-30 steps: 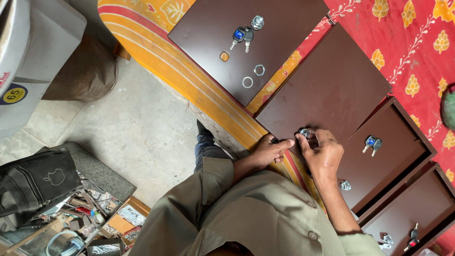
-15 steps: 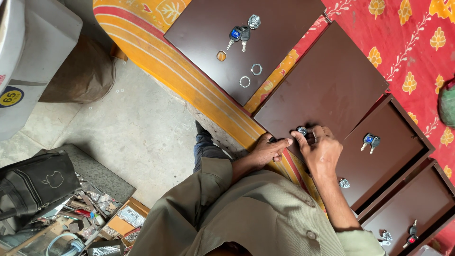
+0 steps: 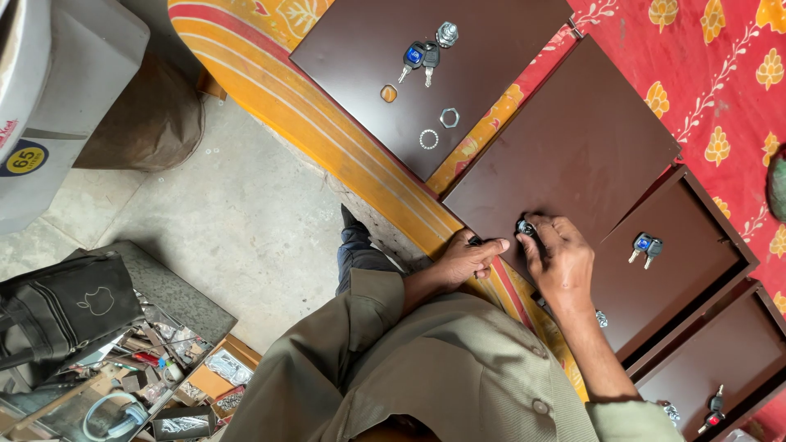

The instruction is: The person inserts cam locks with keys into pre-drilled holes in brown metal cabinet doors, threads nuts onto the lock shafts by hand and tightens them, then stacks the finished doors. They take new locks from a cardboard box of hardware and work through the doors one at a time.

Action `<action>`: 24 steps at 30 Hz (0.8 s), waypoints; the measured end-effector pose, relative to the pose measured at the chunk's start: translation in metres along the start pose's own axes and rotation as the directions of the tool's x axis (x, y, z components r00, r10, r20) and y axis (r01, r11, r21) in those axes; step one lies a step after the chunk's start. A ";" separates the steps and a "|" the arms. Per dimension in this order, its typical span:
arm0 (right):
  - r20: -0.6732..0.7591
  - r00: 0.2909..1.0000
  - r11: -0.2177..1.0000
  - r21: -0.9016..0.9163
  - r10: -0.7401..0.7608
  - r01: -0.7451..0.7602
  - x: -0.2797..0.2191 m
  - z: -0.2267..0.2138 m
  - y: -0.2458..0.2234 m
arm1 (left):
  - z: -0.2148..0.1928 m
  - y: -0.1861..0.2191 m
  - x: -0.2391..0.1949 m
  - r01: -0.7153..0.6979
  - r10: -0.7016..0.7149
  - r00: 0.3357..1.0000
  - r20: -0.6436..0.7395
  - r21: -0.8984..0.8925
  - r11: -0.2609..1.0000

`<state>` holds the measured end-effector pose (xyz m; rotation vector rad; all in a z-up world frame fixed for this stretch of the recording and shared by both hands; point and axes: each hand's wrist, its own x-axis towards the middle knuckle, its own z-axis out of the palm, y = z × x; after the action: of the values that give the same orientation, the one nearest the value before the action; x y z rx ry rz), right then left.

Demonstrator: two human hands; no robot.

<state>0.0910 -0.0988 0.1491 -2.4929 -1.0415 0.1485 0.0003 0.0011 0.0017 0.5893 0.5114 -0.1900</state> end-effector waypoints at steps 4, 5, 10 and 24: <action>0.047 0.982 0.984 0.012 -0.181 0.180 0.008 -0.008 0.010 | 0.001 0.001 -0.001 0.000 0.000 1.000 -0.004 -0.014 1.000; 0.099 0.969 0.973 -0.001 -0.228 0.229 0.010 -0.009 0.014 | 0.001 0.001 -0.001 0.046 -0.047 0.998 -0.047 -0.008 0.999; 0.176 0.927 0.941 -0.009 -0.332 0.338 0.019 -0.012 0.020 | 0.001 0.001 -0.001 0.027 -0.028 0.999 -0.041 -0.012 1.000; 0.064 0.951 0.944 -0.121 -0.303 0.308 0.006 0.003 0.012 | -0.004 -0.007 0.004 0.009 -0.009 1.000 -0.013 -0.001 1.000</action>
<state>0.1023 -0.1007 0.1420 -2.4100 -1.4844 0.0431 0.0001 -0.0022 -0.0065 0.5880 0.5265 -0.1948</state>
